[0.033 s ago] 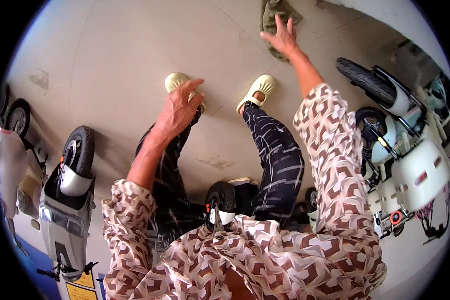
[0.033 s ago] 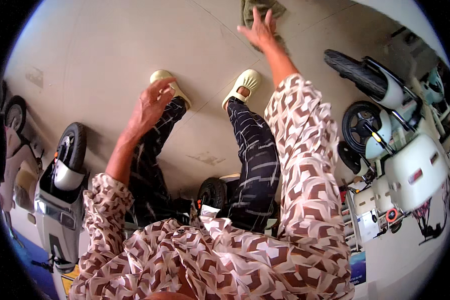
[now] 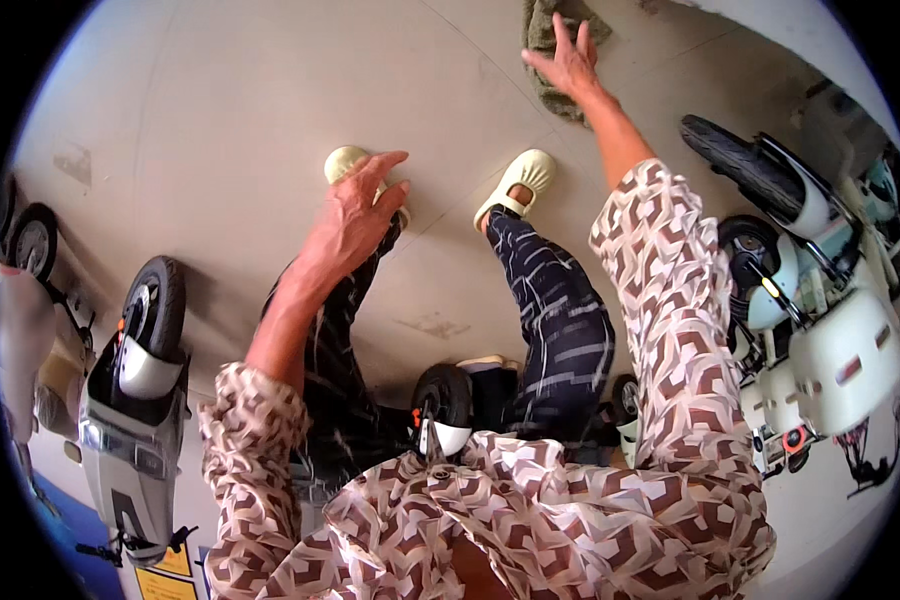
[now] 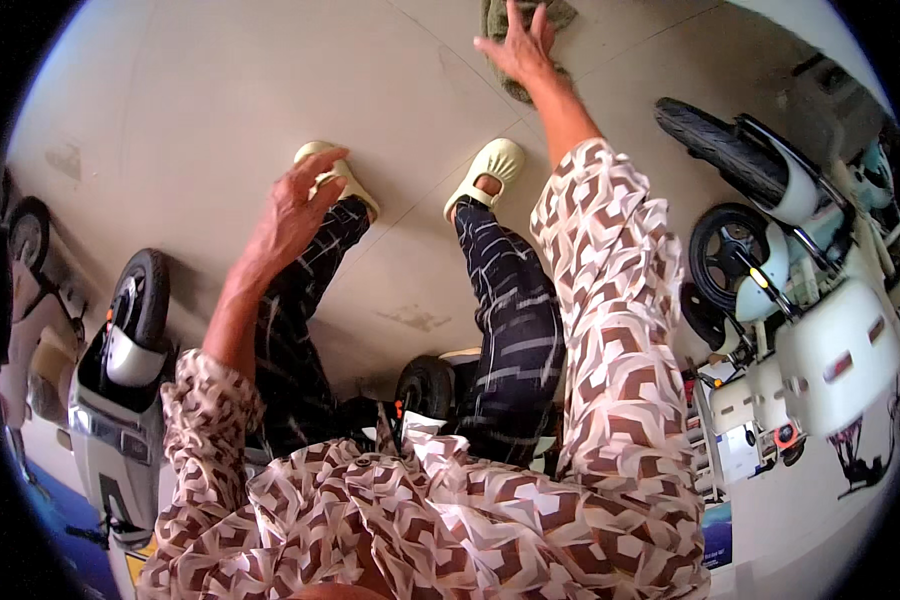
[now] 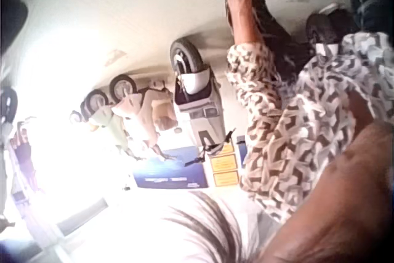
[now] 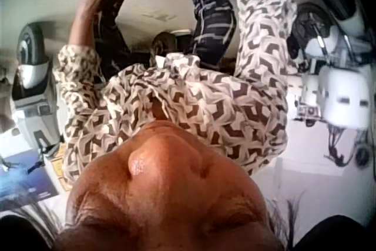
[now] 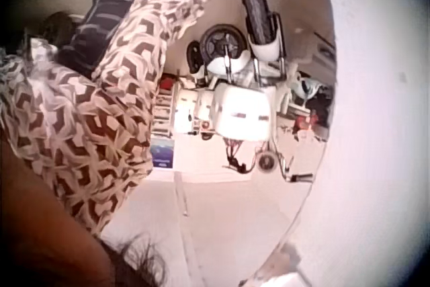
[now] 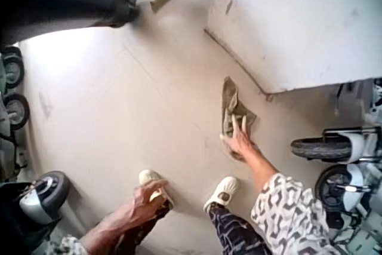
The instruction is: The person wipes the floor by hand using a green cloth, moving across various tiled areas of the shop between parked scooters.
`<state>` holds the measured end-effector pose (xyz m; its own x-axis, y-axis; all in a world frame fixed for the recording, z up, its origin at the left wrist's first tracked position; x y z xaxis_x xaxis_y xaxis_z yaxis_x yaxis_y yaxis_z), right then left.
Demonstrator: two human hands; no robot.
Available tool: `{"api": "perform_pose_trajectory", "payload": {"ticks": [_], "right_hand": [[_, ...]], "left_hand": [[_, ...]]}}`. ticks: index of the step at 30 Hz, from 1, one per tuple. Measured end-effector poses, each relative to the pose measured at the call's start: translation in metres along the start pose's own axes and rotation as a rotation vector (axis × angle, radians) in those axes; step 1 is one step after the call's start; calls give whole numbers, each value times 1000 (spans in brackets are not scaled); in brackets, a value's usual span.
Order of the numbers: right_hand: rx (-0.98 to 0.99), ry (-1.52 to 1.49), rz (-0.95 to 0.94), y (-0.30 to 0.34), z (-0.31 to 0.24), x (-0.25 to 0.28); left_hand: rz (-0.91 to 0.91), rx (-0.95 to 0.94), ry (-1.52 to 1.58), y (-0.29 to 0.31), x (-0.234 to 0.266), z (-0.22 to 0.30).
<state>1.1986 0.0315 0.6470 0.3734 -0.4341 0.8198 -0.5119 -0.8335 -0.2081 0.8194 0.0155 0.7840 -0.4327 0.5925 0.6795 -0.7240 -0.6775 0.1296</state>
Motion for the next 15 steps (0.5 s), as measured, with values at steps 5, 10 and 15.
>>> {"api": "perform_pose_trajectory", "payload": {"ticks": [5,10,15], "right_hand": [[26,304,116,22,-80,41],[630,367,-175,162,-71,3],[1125,335,-672,205,-93,-9]], "left_hand": [[-198,-145,-339,61,89,93],[-215,-229,-524,108,133,129],[-361,-12,-737,126,138,110]]}}
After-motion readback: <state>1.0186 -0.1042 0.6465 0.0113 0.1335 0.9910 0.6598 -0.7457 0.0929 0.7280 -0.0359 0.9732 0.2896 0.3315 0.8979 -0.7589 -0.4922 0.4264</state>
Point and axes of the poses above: each hand's wrist, its own y-axis away from the middle knuckle, its own x-axis out of the back of the hand, z = x × y, the point moved 1 cm from there along -y, towards the middle knuckle, and after that the axes turned 3 degrees about -y, right-handed, at the moved point
